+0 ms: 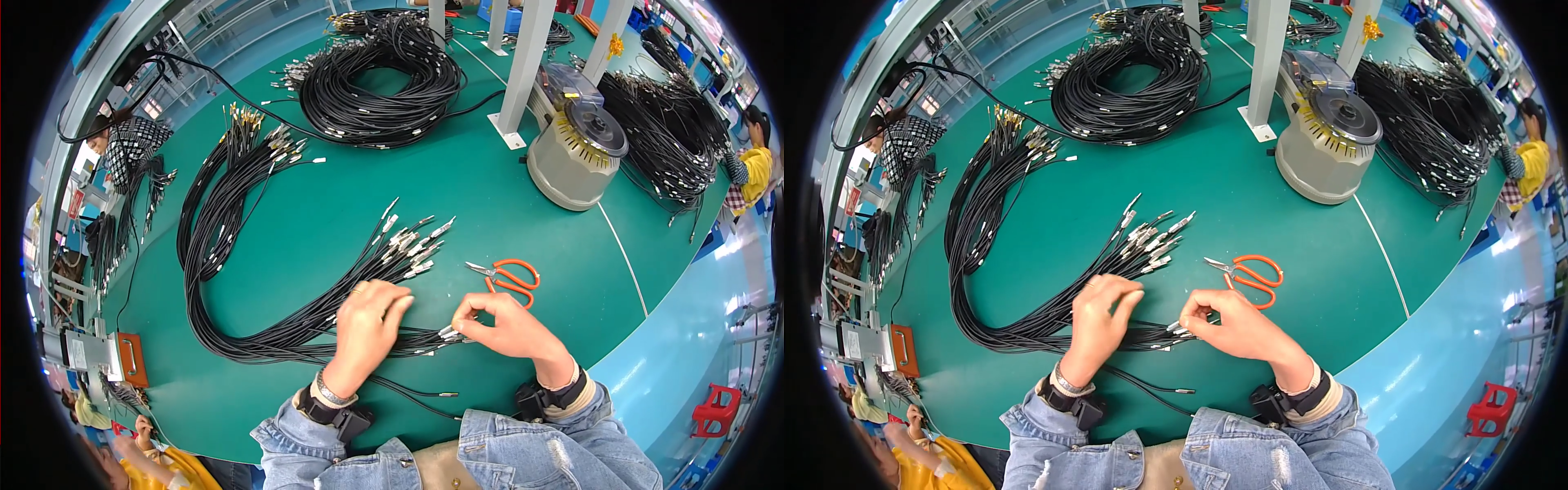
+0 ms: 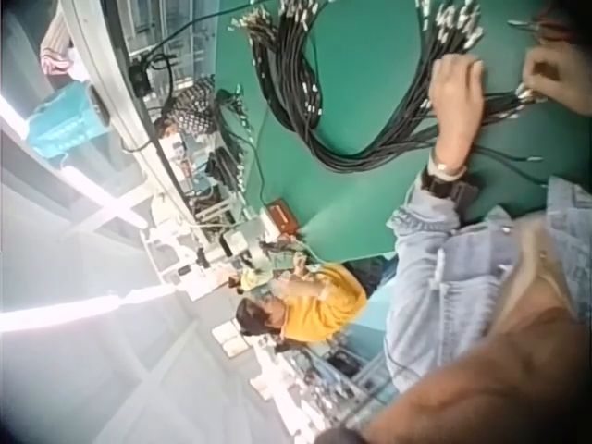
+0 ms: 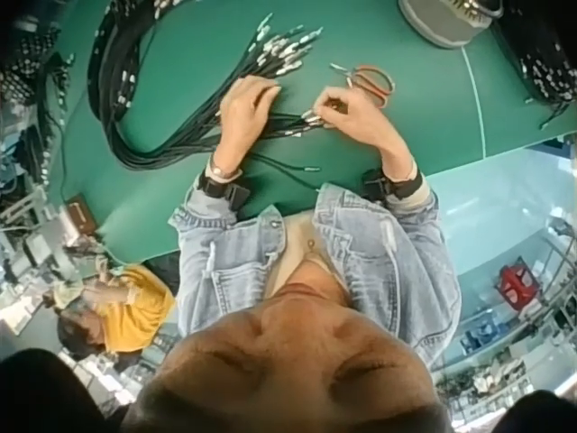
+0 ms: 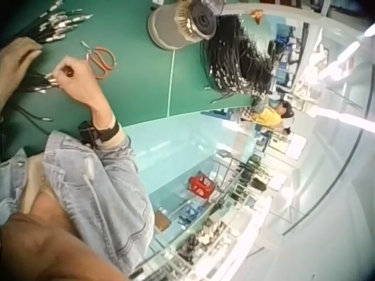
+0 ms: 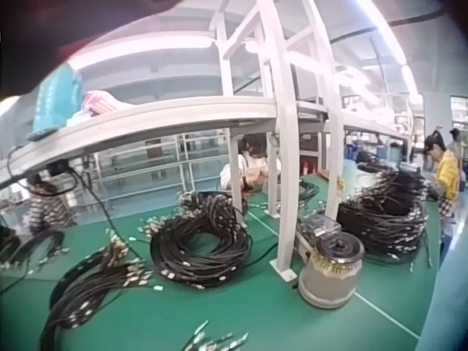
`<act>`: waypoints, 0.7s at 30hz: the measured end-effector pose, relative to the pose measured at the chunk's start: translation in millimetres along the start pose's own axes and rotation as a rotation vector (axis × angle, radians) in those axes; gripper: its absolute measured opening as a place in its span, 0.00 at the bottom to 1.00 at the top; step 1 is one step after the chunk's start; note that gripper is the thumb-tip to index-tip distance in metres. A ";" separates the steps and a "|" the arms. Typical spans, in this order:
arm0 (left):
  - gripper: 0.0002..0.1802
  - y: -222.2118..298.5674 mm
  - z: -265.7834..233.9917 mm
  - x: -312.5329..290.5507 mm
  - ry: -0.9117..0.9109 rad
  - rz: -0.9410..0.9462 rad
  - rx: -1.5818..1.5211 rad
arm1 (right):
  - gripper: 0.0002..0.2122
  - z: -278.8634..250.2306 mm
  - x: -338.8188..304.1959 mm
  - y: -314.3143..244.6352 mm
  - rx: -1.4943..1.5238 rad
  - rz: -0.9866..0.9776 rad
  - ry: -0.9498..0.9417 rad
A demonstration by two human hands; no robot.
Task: The person picks up a cable, slides a yellow sleeve onto the connector, and presses it into place by hand before using shears to trim the end.
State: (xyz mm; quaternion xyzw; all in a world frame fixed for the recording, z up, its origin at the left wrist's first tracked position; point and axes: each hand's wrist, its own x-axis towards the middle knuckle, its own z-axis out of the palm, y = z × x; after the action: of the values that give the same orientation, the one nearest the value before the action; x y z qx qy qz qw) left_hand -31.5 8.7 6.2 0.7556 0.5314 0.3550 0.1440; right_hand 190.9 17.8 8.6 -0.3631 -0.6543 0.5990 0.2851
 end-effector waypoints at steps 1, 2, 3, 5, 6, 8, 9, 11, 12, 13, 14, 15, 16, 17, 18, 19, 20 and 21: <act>0.09 -5.1 0.2 1.0 0.035 0.021 0.127 | 0.05 -3.8 -1.2 -0.9 -0.078 -0.027 -0.061; 0.09 -7.5 0.6 1.6 0.037 0.021 0.127 | 0.05 -6.5 -2.2 -0.4 -0.079 -0.028 -0.062; 0.09 -9.4 0.8 1.8 0.025 0.023 0.194 | 0.05 -8.8 -3.1 0.4 -0.104 -0.056 -0.100; 0.08 -12.7 2.0 2.2 0.000 0.027 0.329 | 0.05 -11.9 -3.6 1.3 -0.152 -0.114 -0.178; 0.08 -14.3 3.6 2.3 0.002 0.025 0.329 | 0.05 -12.5 -3.8 0.0 -0.153 -0.114 -0.180; 0.08 -17.9 7.7 2.7 0.024 0.039 0.348 | 0.05 -13.4 -4.2 -5.2 -0.137 -0.061 -0.185; 0.07 -19.4 8.7 2.0 0.035 0.047 0.358 | 0.06 -13.4 -3.8 -6.9 -0.129 -0.034 -0.187; 0.08 -22.3 10.6 0.7 0.040 0.056 0.357 | 0.06 -13.5 -2.7 -8.6 -0.115 -0.018 -0.152; 0.08 -22.4 11.1 1.3 0.043 0.068 0.354 | 0.06 -13.7 -2.2 -9.5 -0.099 -0.001 -0.114; 0.08 -22.1 10.8 1.6 0.047 0.080 0.351 | 0.07 -13.9 -1.3 -10.5 -0.084 0.015 -0.077; 0.08 -21.7 9.5 0.9 0.048 0.082 0.350 | 0.07 -13.7 1.2 -11.3 -0.085 0.014 -0.075; 0.08 -19.4 5.9 0.1 0.062 0.084 0.292 | 0.07 -12.7 5.6 -11.6 -0.100 0.029 0.005; 0.08 -15.5 2.3 0.1 0.074 0.089 0.230 | 0.06 -11.7 9.5 -11.2 -0.115 0.046 0.089; 0.08 -12.0 -0.7 -0.1 0.085 0.094 0.170 | 0.06 -9.7 12.6 -10.1 -0.129 0.062 0.173; 0.08 -8.5 -3.1 -1.7 0.086 0.097 0.167 | 0.06 -5.6 15.7 -7.2 -0.131 0.062 0.177; 0.07 -5.0 -5.4 -4.8 0.017 0.050 0.118 | 0.06 -0.2 19.6 -2.5 -0.098 0.004 0.197; 0.07 -1.7 -7.3 -7.8 -0.053 0.003 0.070 | 0.07 4.2 22.7 1.8 -0.065 -0.054 0.216; 0.07 0.1 -9.9 -10.7 -0.121 -0.049 0.024 | 0.07 7.5 24.8 4.0 -0.030 -0.112 0.230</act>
State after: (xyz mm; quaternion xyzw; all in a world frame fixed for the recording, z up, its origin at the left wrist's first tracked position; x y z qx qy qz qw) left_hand -40.2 -2.6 9.1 0.7642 0.5442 0.2987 0.1752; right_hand 171.1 33.9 2.2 -0.3966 -0.6454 0.5266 0.3858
